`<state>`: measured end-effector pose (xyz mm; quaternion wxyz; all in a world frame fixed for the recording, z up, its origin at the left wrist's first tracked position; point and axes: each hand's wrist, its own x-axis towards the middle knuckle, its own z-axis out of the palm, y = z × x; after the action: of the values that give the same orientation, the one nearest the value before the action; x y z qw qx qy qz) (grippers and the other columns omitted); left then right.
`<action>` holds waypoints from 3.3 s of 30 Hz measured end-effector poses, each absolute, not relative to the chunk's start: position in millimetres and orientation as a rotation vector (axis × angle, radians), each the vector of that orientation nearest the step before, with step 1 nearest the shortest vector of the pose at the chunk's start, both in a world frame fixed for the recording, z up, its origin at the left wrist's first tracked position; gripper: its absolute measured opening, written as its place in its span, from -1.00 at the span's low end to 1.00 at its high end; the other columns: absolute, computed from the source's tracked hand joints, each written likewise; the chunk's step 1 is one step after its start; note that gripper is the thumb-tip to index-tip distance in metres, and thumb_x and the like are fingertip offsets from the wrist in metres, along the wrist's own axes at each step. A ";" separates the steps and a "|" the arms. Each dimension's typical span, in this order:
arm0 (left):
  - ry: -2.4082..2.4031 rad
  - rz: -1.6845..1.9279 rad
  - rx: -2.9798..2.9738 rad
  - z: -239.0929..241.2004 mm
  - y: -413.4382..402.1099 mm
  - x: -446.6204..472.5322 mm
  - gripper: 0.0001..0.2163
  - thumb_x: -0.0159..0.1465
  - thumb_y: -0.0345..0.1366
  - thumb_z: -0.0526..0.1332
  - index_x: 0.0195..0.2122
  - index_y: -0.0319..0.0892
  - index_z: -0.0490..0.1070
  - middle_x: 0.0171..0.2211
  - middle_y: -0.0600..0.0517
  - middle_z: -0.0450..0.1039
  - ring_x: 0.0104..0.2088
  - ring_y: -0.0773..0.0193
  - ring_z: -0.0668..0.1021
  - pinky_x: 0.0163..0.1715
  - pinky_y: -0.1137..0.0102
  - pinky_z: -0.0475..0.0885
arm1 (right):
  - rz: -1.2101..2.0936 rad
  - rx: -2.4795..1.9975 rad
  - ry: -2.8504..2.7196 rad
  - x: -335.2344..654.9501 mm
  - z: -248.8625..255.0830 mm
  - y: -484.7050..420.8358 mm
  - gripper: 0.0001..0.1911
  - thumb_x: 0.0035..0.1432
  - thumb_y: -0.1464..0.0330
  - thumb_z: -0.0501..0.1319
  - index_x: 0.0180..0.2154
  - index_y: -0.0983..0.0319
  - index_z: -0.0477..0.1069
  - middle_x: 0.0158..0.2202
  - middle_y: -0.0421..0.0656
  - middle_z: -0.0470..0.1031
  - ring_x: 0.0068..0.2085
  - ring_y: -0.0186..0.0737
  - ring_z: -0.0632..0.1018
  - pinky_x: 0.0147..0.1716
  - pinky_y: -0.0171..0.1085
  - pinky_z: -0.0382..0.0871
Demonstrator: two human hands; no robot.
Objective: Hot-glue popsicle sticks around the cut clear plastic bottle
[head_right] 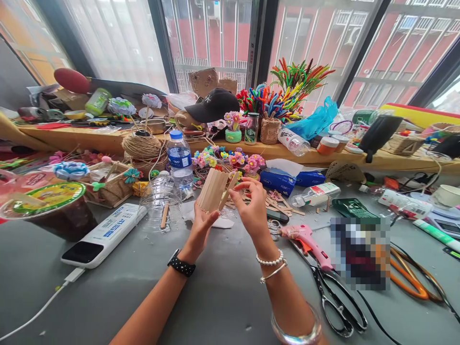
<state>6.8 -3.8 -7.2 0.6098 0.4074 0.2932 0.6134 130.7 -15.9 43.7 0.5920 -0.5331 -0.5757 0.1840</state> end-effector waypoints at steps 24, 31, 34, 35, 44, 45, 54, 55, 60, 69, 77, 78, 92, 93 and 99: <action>0.601 1.376 1.005 -11.3 -2.0 8.0 -0.23 -0.18 -0.05 0.31 0.05 -0.02 -0.01 0.06 -0.11 0.13 -0.08 0.08 0.39 -0.07 0.22 0.25 | 0.359 -1.106 -1.579 127.1 41.2 -19.4 -0.48 0.07 0.28 0.03 0.08 0.13 0.00 0.07 -0.08 0.16 -0.06 -0.24 0.33 -0.06 -0.15 0.22; 0.546 1.359 1.020 -5.4 -5.1 9.5 -0.23 -0.15 -0.12 0.31 0.07 -0.01 -0.06 0.07 -0.10 0.10 -0.03 0.07 0.34 -0.05 0.21 0.23 | 0.328 -1.087 -1.528 124.1 39.4 -18.9 -0.53 0.06 0.30 0.03 0.04 0.16 0.03 0.02 -0.10 0.19 -0.05 -0.26 0.29 -0.07 -0.19 0.22; 0.528 1.365 1.005 -3.8 -6.0 10.2 -0.22 -0.15 -0.14 0.32 0.07 0.01 -0.07 0.10 -0.09 0.06 -0.03 0.06 0.34 -0.05 0.21 0.22 | 0.335 -1.096 -1.510 122.5 39.1 -19.8 -0.53 0.06 0.29 0.03 0.04 0.16 0.03 -0.01 -0.09 0.23 -0.08 -0.24 0.31 -0.10 -0.17 0.24; 0.528 1.366 0.997 -3.1 -6.4 10.4 -0.22 -0.16 -0.15 0.33 0.07 0.02 -0.07 0.10 -0.09 0.05 -0.02 0.06 0.33 -0.04 0.21 0.22 | 0.331 -1.106 -1.509 122.0 39.0 -20.3 -0.52 0.06 0.29 0.03 0.05 0.15 0.01 -0.02 -0.09 0.23 -0.09 -0.24 0.32 -0.11 -0.15 0.25; 0.556 1.370 0.987 1.3 -9.8 10.4 -0.20 -0.19 -0.21 0.35 0.06 0.01 -0.07 0.11 -0.09 0.05 0.00 0.07 0.31 -0.04 0.22 0.21 | 0.307 -1.127 -1.568 121.2 39.9 -22.4 -0.53 0.09 0.30 0.00 0.07 0.11 0.00 0.02 -0.11 0.20 -0.13 -0.26 0.32 -0.09 -0.14 0.24; 0.556 1.370 0.988 1.3 -9.8 10.3 -0.20 -0.18 -0.21 0.35 0.06 0.01 -0.07 0.10 -0.09 0.05 0.00 0.07 0.31 -0.04 0.22 0.21 | 0.316 -1.114 -1.568 121.6 40.0 -22.1 -0.53 0.09 0.29 0.00 0.06 0.11 0.00 0.01 -0.11 0.20 -0.14 -0.27 0.32 -0.09 -0.15 0.24; 0.545 1.360 0.995 0.8 -9.6 10.4 -0.21 -0.17 -0.23 0.34 0.06 0.00 -0.07 0.09 -0.10 0.06 0.01 0.06 0.30 -0.03 0.21 0.20 | 0.366 -1.099 -1.558 124.4 40.2 -21.5 -0.55 0.07 0.28 0.03 0.02 0.14 0.03 -0.10 -0.11 0.27 -0.17 -0.27 0.34 -0.11 -0.17 0.24; 0.543 1.359 0.995 0.9 -9.8 10.4 -0.21 -0.17 -0.23 0.34 0.05 0.00 -0.07 0.09 -0.10 0.06 0.01 0.06 0.30 -0.03 0.21 0.20 | 0.371 -1.093 -1.558 124.6 40.3 -21.5 -0.55 0.06 0.28 0.04 0.02 0.14 0.03 -0.11 -0.11 0.27 -0.17 -0.27 0.34 -0.11 -0.18 0.24; 0.569 1.354 0.982 2.0 -12.8 9.8 -0.22 -0.16 -0.25 0.33 0.05 -0.02 -0.10 0.08 -0.09 0.09 0.00 0.08 0.31 -0.05 0.25 0.22 | 0.383 -1.076 -1.560 126.3 40.0 -20.7 -0.56 0.05 0.30 0.05 0.00 0.13 0.04 -0.13 -0.13 0.27 -0.16 -0.28 0.33 -0.12 -0.21 0.24; 0.628 1.258 1.052 2.7 -14.1 6.9 -0.19 -0.12 -0.25 0.30 0.07 -0.02 -0.22 0.12 -0.11 -0.03 0.00 0.12 0.30 -0.05 0.23 0.23 | 0.474 -1.044 -1.513 128.5 40.3 -18.6 -0.62 0.02 0.32 0.10 -0.07 0.13 0.09 -0.24 -0.18 0.30 -0.21 -0.31 0.36 -0.17 -0.23 0.26; 0.636 1.281 1.044 -9.1 -8.9 10.1 -0.22 -0.10 -0.20 0.29 0.06 -0.05 -0.21 0.12 -0.13 -0.03 0.02 0.11 0.28 -0.01 0.19 0.16 | 0.511 -1.076 -1.495 128.2 38.7 -17.0 -0.62 0.01 0.31 0.11 -0.09 0.14 0.11 -0.31 -0.20 0.30 -0.26 -0.32 0.37 -0.19 -0.24 0.24; 0.650 1.280 1.048 -10.2 -7.4 10.1 -0.22 -0.10 -0.21 0.29 0.06 -0.05 -0.21 0.11 -0.13 -0.01 0.02 0.10 0.29 -0.01 0.18 0.16 | 0.511 -1.083 -1.494 128.1 38.3 -16.6 -0.62 0.00 0.31 0.11 -0.09 0.14 0.11 -0.32 -0.20 0.30 -0.26 -0.32 0.37 -0.19 -0.24 0.24; 0.783 1.305 1.214 -9.3 -10.7 11.3 -0.27 -0.12 -0.19 0.29 -0.01 -0.04 -0.18 0.04 -0.11 0.03 -0.05 0.15 0.33 -0.11 0.24 0.29 | 0.771 -1.101 -1.463 141.5 35.4 -12.6 -0.68 -0.01 0.19 0.11 -0.23 0.23 0.27 -0.32 -0.14 0.40 -0.28 -0.27 0.40 -0.26 -0.28 0.27; 0.777 1.311 1.224 -9.5 -10.8 11.3 -0.28 -0.12 -0.20 0.28 -0.02 -0.03 -0.17 0.05 -0.10 0.02 -0.05 0.15 0.33 -0.10 0.24 0.29 | 0.796 -1.110 -1.479 143.2 36.3 -12.9 -0.70 -0.01 0.18 0.11 -0.28 0.24 0.31 -0.33 -0.15 0.41 -0.28 -0.26 0.40 -0.26 -0.28 0.26; 0.757 1.307 1.266 -11.8 -10.3 10.2 -0.27 -0.11 -0.23 0.28 -0.01 -0.01 -0.17 0.05 -0.08 -0.02 -0.06 0.16 0.33 -0.11 0.23 0.29 | 0.875 -1.190 -1.440 149.2 43.9 -16.9 -0.69 -0.04 0.14 0.11 -0.48 0.28 0.39 -0.47 -0.20 0.42 -0.36 -0.28 0.39 -0.32 -0.31 0.23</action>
<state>10.2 -10.3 -11.8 0.5525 0.5354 0.3200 0.5529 149.2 -16.9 43.9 0.5135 -0.4949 -0.5991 0.3640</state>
